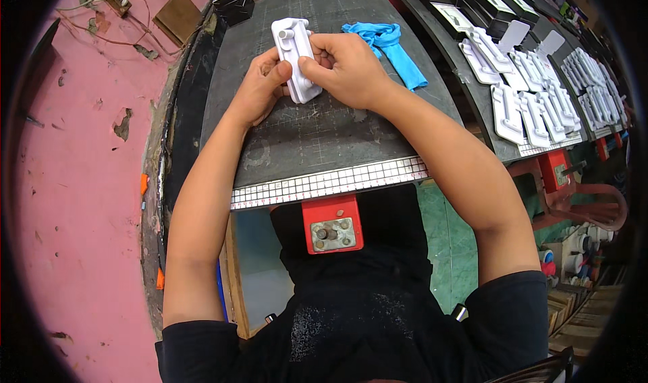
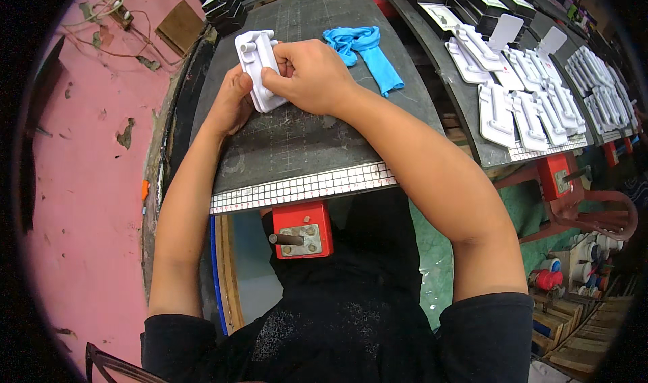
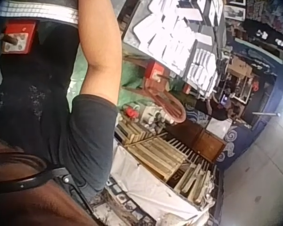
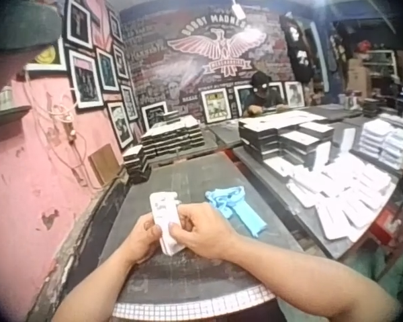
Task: Assembling, cleaning, and packaging plastic mobile phone stands at a workstation.
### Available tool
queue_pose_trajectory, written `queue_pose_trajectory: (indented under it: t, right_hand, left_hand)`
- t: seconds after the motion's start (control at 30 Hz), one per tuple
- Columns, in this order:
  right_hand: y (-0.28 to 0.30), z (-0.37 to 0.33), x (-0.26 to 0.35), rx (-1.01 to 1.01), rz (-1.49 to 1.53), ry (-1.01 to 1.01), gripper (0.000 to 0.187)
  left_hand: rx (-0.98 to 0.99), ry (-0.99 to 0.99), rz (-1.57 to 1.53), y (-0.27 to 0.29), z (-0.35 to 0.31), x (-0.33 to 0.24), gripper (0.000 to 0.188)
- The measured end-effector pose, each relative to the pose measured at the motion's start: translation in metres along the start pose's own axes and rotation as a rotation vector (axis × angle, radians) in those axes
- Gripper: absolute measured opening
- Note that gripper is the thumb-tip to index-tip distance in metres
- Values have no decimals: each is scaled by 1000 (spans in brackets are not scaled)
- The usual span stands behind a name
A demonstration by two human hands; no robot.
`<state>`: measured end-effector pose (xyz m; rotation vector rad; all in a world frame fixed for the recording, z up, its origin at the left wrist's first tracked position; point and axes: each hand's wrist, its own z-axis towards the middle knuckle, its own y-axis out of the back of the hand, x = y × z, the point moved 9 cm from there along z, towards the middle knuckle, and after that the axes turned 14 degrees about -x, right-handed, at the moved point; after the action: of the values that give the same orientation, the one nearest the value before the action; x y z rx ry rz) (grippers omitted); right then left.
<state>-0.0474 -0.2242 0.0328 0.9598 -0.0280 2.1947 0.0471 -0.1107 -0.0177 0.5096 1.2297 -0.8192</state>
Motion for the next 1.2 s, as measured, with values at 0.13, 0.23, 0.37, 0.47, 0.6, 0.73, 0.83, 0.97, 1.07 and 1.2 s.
queue_pose_trajectory:
  t: [0.13, 0.23, 0.37, 0.47, 0.6, 0.73, 0.83, 0.97, 1.07, 1.2]
  right_hand:
    - [6, 1, -2, 7, -25, 4, 38]
    - [8, 2, -5, 11, -15, -11, 38]
    - [5, 3, -8, 39, -10, -30, 40]
    - [7, 3, -9, 2, -36, -29, 42]
    - [22, 4, -11, -52, -176, -5, 43]
    - [20, 3, -9, -84, -234, 3, 42]
    - [23, 2, -7, -125, -271, 10, 41]
    - [23, 1, -11, -107, -324, -10, 41]
    - [26, 0, -12, -90, -365, -25, 42]
    - [18, 1, -10, -80, -325, -39, 44]
  left_hand:
    - [-27, -6, 46, 6, 2, -1, 82]
    - [-28, 12, 79, 12, 0, -4, 76]
    - [22, -11, 127, 12, -1, -11, 67]
    - [-46, 14, 124, 17, 0, -7, 58]
    - [-331, -304, 365, 9, -7, -45, 52]
    - [-489, -518, 571, 3, -19, -69, 34]
    - [-556, -571, 645, 1, -24, -71, 19]
    - [-597, -521, 609, 18, -19, -65, 16]
    - [-1061, -368, 264, 101, -15, -62, 27]
    - [-1594, -130, -502, 238, -62, -14, 36]
